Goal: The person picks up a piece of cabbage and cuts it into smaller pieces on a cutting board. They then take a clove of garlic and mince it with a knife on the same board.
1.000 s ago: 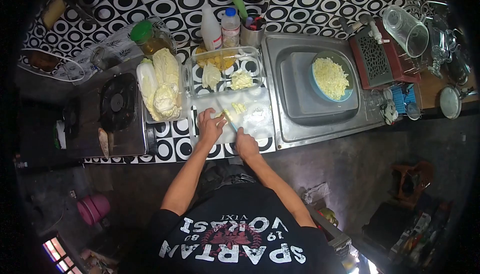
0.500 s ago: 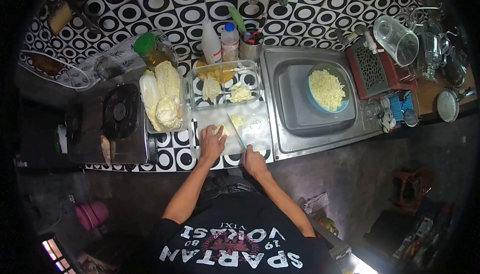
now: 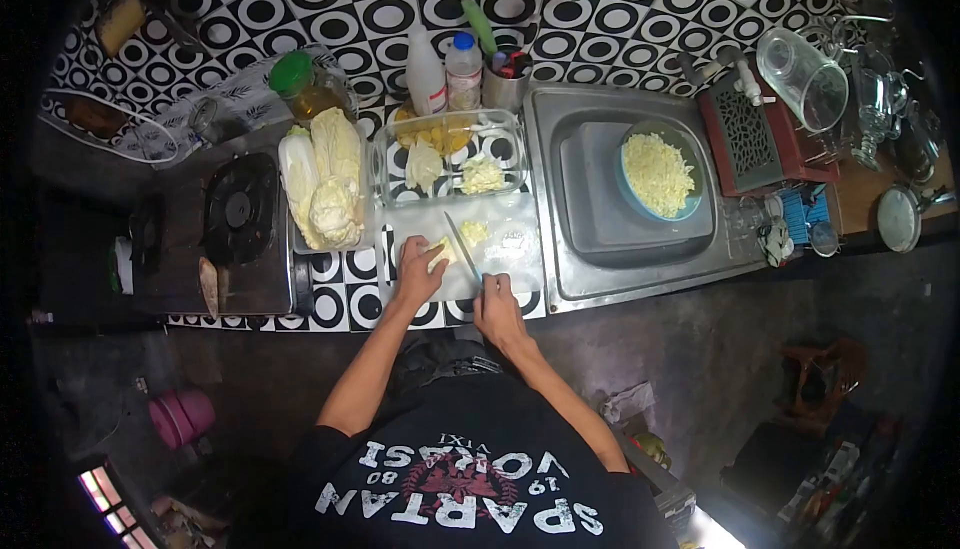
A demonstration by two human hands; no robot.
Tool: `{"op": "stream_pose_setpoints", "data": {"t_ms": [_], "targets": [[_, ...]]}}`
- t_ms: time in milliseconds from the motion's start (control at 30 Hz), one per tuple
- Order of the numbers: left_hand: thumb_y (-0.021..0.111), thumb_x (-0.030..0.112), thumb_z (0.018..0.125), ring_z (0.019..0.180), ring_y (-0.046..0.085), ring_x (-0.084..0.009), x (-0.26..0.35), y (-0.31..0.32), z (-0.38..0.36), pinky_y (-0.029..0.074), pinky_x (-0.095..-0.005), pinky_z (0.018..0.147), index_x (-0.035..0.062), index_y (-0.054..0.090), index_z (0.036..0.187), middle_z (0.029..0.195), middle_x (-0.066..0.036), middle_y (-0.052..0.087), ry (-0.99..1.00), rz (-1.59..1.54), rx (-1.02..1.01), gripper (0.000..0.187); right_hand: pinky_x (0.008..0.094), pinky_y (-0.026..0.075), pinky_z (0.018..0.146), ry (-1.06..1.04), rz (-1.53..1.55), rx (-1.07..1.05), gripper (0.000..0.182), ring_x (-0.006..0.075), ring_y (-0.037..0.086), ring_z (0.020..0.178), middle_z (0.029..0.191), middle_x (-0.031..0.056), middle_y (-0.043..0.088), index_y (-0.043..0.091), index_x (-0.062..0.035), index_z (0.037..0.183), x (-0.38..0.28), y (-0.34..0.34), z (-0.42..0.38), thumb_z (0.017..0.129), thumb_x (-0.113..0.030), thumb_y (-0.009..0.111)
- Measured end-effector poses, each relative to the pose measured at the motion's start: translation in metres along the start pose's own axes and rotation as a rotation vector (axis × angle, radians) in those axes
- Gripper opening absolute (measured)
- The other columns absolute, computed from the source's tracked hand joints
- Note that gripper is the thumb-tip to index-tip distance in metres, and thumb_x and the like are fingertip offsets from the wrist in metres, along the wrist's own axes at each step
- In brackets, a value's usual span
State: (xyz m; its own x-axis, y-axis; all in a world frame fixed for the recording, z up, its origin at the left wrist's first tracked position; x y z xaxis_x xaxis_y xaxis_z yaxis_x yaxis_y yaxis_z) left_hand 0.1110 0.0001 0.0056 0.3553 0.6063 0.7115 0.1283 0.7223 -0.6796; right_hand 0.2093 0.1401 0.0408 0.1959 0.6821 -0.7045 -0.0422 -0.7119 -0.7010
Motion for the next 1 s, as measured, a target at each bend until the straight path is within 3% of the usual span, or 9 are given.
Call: {"op": "stream_pose_setpoints", "data": {"t_ms": [33,133,233,467,567,733,833,1000], "targets": [[0.072,0.013,0.071,0.092,0.048,-0.0282,-0.001,-0.002,0.000,0.041,-0.0360,0.081,0.0045,0.068,0.100,0.098,-0.013,0.051,-0.006,0.001,-0.001,0.030,0.0496,0.048,0.070,0.000,0.001,-0.006,0.037,0.0455,0.056,0.080,0.103,0.0266,0.045,0.044,0.0018,0.116,-0.004,-0.001,0.001,0.081,-0.005,0.054],[0.070,0.008,0.069,0.094,0.047,-0.0312,0.000,0.000,0.001,0.041,-0.0372,0.082,0.0025,0.068,0.098,0.099,-0.014,0.051,0.010,-0.003,-0.042,0.029,0.0480,0.049,0.069,-0.006,-0.044,-0.186,0.070,0.0428,0.059,0.079,0.111,0.0217,0.045,0.027,-0.0055,0.138,-0.008,0.014,0.001,0.075,-0.002,0.057],[0.071,0.009,0.069,0.093,0.048,-0.0301,-0.001,0.000,0.002,0.042,-0.0365,0.081,0.0039,0.069,0.098,0.097,-0.012,0.053,0.009,0.007,-0.049,0.030,0.0474,0.051,0.068,-0.040,-0.160,-0.239,0.074,0.0426,0.060,0.077,0.113,0.0214,0.044,0.024,-0.0054,0.139,-0.012,0.022,0.001,0.073,-0.001,0.058],[0.074,0.013,0.067,0.088,0.051,-0.0275,-0.003,-0.003,0.004,0.044,-0.0349,0.079,0.0069,0.070,0.097,0.092,-0.008,0.055,-0.006,-0.048,-0.047,0.031,0.0483,0.050,0.067,0.036,-0.279,-0.343,0.077,0.0422,0.060,0.076,0.116,0.0217,0.043,0.020,-0.0053,0.141,-0.024,0.027,0.003,0.073,0.001,0.055],[0.074,0.012,0.065,0.086,0.052,-0.0270,-0.007,-0.001,0.006,0.045,-0.0347,0.078,0.0072,0.070,0.097,0.092,-0.008,0.055,0.004,-0.035,-0.078,0.032,0.0448,0.052,0.064,-0.003,-0.366,-0.352,0.080,0.0398,0.062,0.078,0.112,0.0222,0.043,0.019,0.0002,0.139,-0.027,0.032,0.002,0.070,0.002,0.059],[0.075,0.011,0.065,0.081,0.055,-0.0252,-0.010,0.002,0.007,0.047,-0.0331,0.075,0.0061,0.070,0.097,0.089,-0.008,0.056,-0.019,-0.077,-0.117,0.032,0.0447,0.053,0.064,-0.029,-0.382,-0.303,0.071,0.0382,0.061,0.080,0.110,0.0225,0.044,0.021,0.0045,0.138,-0.020,0.042,0.000,0.075,0.000,0.054],[0.076,0.010,0.065,0.078,0.057,-0.0243,-0.012,0.003,0.006,0.047,-0.0319,0.072,0.0050,0.069,0.098,0.088,-0.008,0.056,-0.034,-0.128,-0.102,0.033,0.0473,0.051,0.069,0.030,-0.347,-0.328,0.070,0.0427,0.058,0.086,0.117,0.0237,0.041,0.018,0.0007,0.140,-0.011,0.052,0.003,0.078,0.000,0.049],[0.076,0.010,0.066,0.077,0.057,-0.0242,-0.012,0.002,0.009,0.047,-0.0314,0.070,0.0039,0.069,0.098,0.090,-0.009,0.057,-0.043,-0.118,-0.102,0.034,0.0473,0.051,0.070,0.041,-0.336,-0.314,0.065,0.0425,0.058,0.088,0.117,0.0234,0.041,0.018,0.0003,0.140,-0.008,0.059,0.011,0.082,-0.003,0.047]]}}
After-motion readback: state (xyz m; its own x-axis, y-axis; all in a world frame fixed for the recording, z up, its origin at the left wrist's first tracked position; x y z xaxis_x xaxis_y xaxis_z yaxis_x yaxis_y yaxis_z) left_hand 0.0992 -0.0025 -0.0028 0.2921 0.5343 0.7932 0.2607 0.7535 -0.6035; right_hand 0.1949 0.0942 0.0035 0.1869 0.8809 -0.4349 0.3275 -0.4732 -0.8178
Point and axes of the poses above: each hand's wrist, its own z-axis towards the middle knuckle, its own y-axis out of the palm, x = y × z, the point moved 8 cm from there along z, towards the middle knuckle
